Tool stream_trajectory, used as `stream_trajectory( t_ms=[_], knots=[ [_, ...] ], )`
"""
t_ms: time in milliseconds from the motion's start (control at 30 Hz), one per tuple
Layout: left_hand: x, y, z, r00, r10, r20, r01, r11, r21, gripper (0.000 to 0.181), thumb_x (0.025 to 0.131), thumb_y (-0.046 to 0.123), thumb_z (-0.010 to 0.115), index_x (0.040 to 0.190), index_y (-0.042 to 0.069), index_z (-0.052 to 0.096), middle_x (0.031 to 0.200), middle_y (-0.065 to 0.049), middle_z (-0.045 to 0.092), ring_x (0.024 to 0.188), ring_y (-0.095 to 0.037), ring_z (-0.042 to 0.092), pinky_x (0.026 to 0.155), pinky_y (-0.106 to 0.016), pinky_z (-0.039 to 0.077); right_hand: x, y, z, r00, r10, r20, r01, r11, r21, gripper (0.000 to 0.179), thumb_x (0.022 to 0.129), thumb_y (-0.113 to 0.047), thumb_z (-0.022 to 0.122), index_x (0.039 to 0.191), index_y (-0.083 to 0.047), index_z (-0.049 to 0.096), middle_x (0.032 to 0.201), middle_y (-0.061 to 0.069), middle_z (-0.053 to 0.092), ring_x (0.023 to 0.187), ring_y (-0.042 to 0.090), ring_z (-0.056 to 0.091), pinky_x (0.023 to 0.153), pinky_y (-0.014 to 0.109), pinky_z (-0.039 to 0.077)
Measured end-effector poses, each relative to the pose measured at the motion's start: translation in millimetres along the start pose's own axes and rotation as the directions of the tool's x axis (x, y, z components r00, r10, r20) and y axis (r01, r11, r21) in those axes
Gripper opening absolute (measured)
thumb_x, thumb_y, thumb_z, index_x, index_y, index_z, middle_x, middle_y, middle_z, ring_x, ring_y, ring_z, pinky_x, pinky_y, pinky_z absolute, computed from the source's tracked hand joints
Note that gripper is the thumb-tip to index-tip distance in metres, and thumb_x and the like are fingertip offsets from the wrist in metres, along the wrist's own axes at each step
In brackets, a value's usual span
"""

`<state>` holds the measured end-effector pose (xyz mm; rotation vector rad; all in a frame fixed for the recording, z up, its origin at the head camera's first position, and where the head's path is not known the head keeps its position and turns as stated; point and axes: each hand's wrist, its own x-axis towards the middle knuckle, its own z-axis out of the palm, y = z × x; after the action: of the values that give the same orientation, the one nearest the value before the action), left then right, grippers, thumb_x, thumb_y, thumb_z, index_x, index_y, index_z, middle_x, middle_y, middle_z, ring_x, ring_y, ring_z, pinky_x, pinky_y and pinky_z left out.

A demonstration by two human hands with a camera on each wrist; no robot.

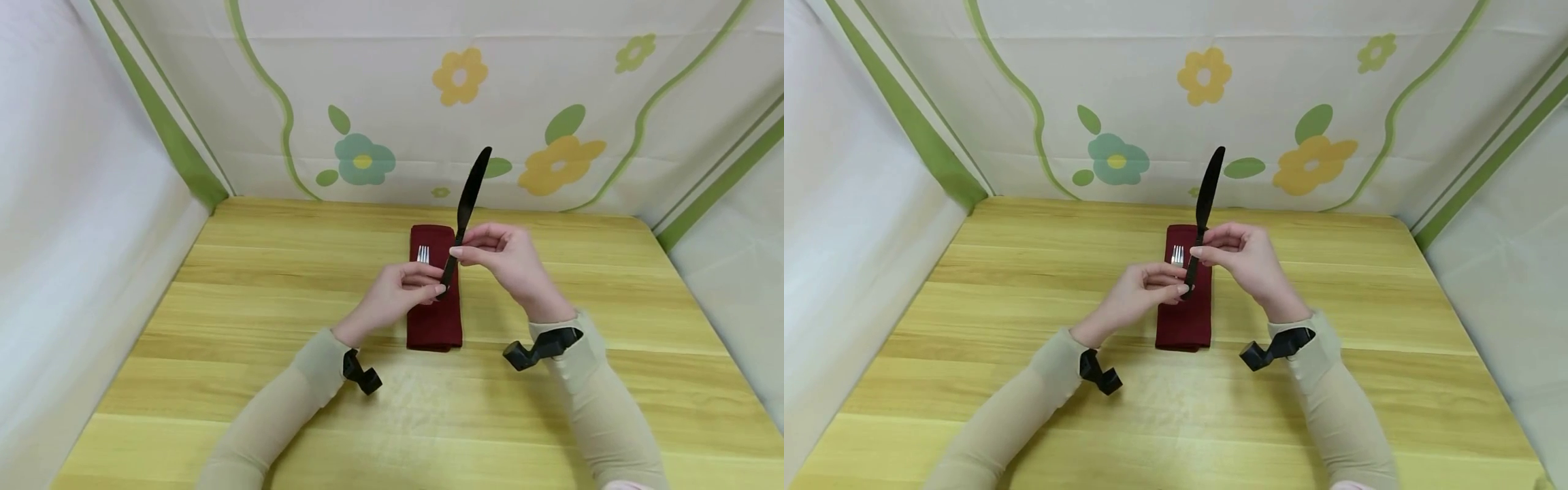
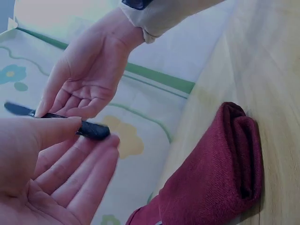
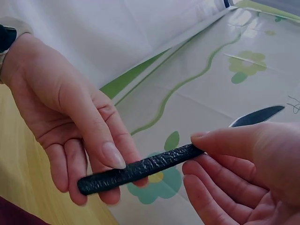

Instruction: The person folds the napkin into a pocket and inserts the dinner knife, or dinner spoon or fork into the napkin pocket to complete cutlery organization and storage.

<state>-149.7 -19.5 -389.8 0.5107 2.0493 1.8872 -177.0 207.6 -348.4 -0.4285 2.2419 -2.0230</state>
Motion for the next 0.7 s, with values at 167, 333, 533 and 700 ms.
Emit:
stream_trajectory(
  t_ms=[167,333,533,700],
  knots=[
    [-0.6,-1.3,3.5,0.999,0.045,-0.002,-0.045,0.999,-0.003,0.025,0.098,0.006,0.070,0.121,-0.003,0.070,0.099,-0.011,0.075,0.089,-0.046,0.070,0.079,-0.047,0.060,-0.2,3,2,1.000,0.028,0.005,-0.028,1.000,0.009,0.020,0.090,-0.010,0.080,0.102,0.001,0.069,0.093,0.010,0.073,0.083,0.025,0.072,0.081,0.037,0.059],
    [-2.4,-0.4,5.4,0.997,0.083,-0.004,-0.083,0.996,0.026,0.023,0.097,0.002,0.069,0.119,-0.003,0.071,0.096,-0.011,0.074,0.086,-0.047,0.070,0.077,-0.046,0.061,3.0,2,1,0.999,0.043,-0.025,-0.041,0.997,0.072,0.025,0.091,-0.012,0.080,0.111,-0.001,0.070,0.100,0.009,0.075,0.085,0.024,0.073,0.083,0.036,0.059],
    [-2.1,-3.4,8.0,0.997,0.074,-0.010,-0.073,0.996,0.057,0.022,0.096,0.002,0.071,0.118,-0.002,0.072,0.092,-0.009,0.074,0.083,-0.044,0.071,0.075,-0.044,0.061,11.4,-3,-8,0.995,-0.010,-0.099,0.031,0.977,0.212,0.023,0.094,-0.007,0.075,0.114,0.005,0.070,0.098,0.012,0.075,0.080,0.024,0.074,0.078,0.036,0.060],
    [-0.9,-7.0,9.8,0.997,0.072,-0.001,-0.072,0.996,0.054,0.022,0.096,0.003,0.070,0.118,-0.001,0.072,0.092,-0.008,0.074,0.082,-0.041,0.072,0.076,-0.046,0.061,12.9,-3,-10,0.996,0.023,-0.082,-0.003,0.971,0.238,0.013,0.094,-0.004,0.074,0.105,0.003,0.072,0.093,0.013,0.076,0.077,0.024,0.074,0.075,0.037,0.061]
  ],
)
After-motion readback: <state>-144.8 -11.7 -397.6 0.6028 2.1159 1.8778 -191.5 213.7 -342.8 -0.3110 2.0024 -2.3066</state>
